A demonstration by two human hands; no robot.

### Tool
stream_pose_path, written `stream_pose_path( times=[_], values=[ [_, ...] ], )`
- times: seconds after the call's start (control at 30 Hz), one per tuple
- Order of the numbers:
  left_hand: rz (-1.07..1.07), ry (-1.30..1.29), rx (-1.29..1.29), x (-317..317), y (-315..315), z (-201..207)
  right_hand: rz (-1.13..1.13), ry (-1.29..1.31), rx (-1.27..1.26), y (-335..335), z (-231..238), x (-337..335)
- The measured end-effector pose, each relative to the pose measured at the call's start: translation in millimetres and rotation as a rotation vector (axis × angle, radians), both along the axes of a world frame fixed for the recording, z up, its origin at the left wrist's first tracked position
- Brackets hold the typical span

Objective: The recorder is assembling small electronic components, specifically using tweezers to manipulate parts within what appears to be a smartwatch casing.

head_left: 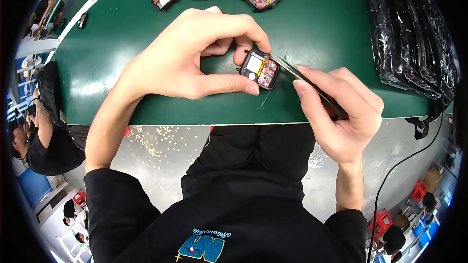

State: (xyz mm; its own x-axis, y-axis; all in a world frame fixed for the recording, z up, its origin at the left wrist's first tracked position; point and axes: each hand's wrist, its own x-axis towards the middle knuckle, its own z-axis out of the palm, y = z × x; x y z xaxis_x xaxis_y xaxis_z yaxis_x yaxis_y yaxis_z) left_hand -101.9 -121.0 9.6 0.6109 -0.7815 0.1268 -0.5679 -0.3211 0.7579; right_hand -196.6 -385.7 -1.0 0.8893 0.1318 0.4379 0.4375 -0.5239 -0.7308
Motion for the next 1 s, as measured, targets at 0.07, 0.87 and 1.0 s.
stream_pose_path(
  times=[0.07, 0.87, 1.0],
  values=[
    [-0.006, -0.021, -0.021, 3.5, -1.9, -4.1, 0.017, 0.033, 0.035, -1.4, -3.9, -0.2],
    [0.726, -0.685, 0.405, 196.7, 84.5, 6.7, 0.039, -0.09, -0.071, -2.9, 98.1, 3.9],
    [0.726, -0.532, 0.406, 217.8, 79.5, -11.1, -0.207, -0.224, -0.186, -49.4, 150.5, 20.4]
  ],
)
